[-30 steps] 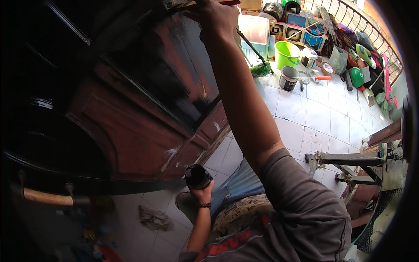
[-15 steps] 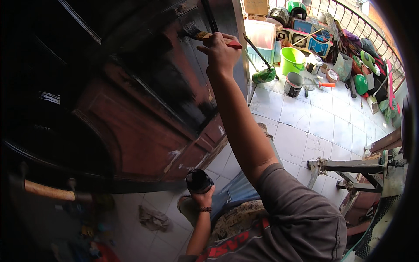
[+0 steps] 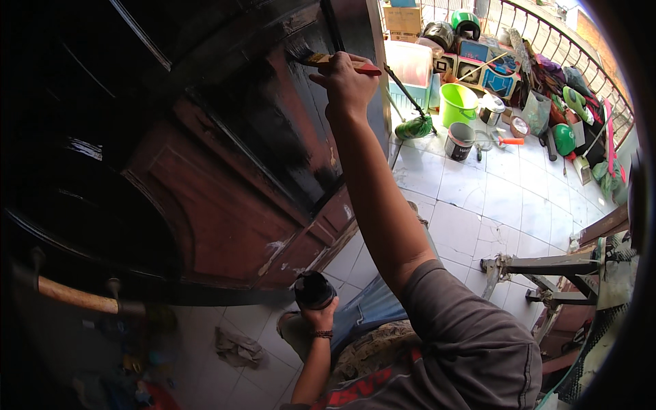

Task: The person paints a reddish-brown wooden cabinet with black paint using a brush. They repeatedly dip the brush into a small paint can and apply the paint to the cabinet's surface and edges.

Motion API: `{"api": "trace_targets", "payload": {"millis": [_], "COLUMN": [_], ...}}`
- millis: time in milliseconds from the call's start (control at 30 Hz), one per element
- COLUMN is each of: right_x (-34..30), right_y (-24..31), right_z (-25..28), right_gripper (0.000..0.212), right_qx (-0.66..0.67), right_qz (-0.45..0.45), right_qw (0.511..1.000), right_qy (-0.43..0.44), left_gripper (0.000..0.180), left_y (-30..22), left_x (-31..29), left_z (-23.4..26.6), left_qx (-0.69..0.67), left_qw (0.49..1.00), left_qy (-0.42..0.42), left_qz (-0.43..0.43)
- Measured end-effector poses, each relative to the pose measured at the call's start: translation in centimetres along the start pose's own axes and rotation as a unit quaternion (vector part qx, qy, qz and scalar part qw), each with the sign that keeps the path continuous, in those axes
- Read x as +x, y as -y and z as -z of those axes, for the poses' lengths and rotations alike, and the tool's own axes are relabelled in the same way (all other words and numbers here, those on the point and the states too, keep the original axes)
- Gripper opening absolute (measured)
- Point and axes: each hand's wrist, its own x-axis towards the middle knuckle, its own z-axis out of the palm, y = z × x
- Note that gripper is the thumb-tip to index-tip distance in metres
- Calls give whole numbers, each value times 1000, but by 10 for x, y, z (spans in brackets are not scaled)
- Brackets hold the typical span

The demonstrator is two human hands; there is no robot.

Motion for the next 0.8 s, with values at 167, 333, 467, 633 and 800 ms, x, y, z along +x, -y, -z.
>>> {"api": "trace_targets", "payload": {"millis": [167,333,467,633,800], "right_x": [3,-8,-7,-37,-54], "right_y": [5,14,-33,8,-3], "right_z": [-1,1,12,-7,1], "right_gripper": [26,25,22,20,20], "right_qx": [10,21,-82,51,1], "right_qz": [30,65,24,45,-47], "right_qw": [999,998,996,997,999], "right_qy": [7,15,18,25,-25], "left_gripper": [102,105,104,100,94], "left_y": [12,21,14,13,-9], "left_x": [-1,-2,-1,-1,-8], "left_z": [1,9,6,4,1], "left_qx": [18,39,65,36,54], "left_qw": [1000,999,998,999,998], "left_qy": [-19,-20,6,-5,-13], "left_qz": [-12,-8,1,-3,-13]}}
